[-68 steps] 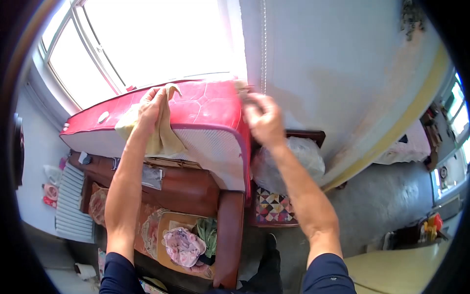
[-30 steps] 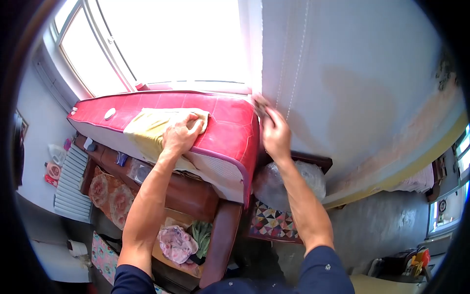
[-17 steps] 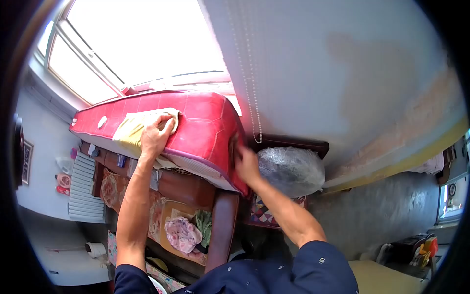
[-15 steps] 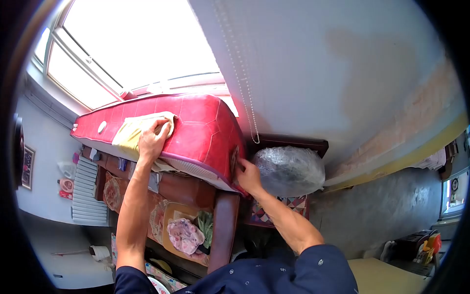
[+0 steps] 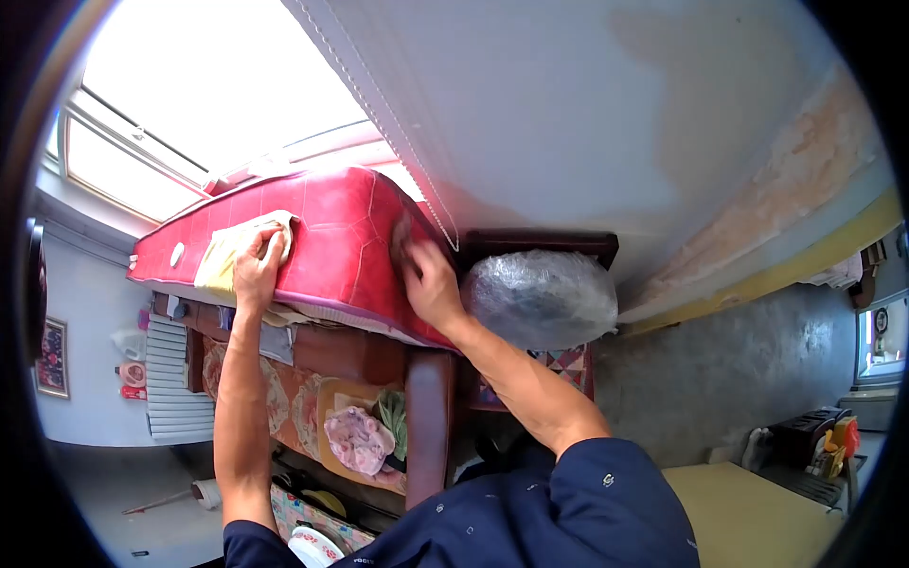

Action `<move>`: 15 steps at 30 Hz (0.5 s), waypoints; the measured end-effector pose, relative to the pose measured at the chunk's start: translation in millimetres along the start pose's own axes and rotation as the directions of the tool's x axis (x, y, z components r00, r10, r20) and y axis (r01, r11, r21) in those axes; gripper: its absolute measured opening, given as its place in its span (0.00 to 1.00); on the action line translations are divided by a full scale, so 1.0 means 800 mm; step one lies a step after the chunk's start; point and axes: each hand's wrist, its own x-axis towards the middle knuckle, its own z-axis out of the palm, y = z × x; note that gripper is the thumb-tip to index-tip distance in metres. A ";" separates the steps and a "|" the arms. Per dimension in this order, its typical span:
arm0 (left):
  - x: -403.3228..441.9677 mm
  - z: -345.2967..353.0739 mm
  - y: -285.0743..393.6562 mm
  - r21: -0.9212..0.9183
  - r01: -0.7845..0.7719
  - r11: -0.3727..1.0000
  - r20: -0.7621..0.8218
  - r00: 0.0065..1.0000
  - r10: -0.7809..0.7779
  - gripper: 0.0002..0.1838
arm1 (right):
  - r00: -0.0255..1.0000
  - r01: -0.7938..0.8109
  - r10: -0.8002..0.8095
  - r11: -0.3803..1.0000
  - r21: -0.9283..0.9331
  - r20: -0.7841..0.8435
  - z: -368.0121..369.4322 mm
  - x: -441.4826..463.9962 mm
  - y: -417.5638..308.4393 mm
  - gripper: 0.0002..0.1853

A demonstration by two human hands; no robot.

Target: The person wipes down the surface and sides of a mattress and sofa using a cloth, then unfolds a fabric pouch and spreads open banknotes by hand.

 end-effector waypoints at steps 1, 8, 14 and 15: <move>0.000 0.002 -0.006 -0.036 0.016 0.999 0.005 1.000 -0.016 0.17 | 0.992 -0.120 0.121 0.993 -0.004 0.027 -0.011 -0.021 0.009 0.14; -0.001 -0.001 -0.002 0.016 -0.007 1.000 -0.002 1.000 0.007 0.17 | 0.981 0.185 -0.180 0.980 0.078 -0.070 -0.024 0.081 -0.138 0.16; -0.006 0.000 0.001 -0.020 0.083 0.996 0.004 0.997 -0.083 0.19 | 0.849 0.516 -0.493 0.850 -0.104 0.188 -0.018 0.084 -0.188 0.14; -0.005 -0.001 0.004 -0.007 0.037 0.999 -0.025 0.999 -0.038 0.19 | 0.878 0.465 -0.452 0.884 -0.056 0.156 -0.024 0.079 -0.183 0.14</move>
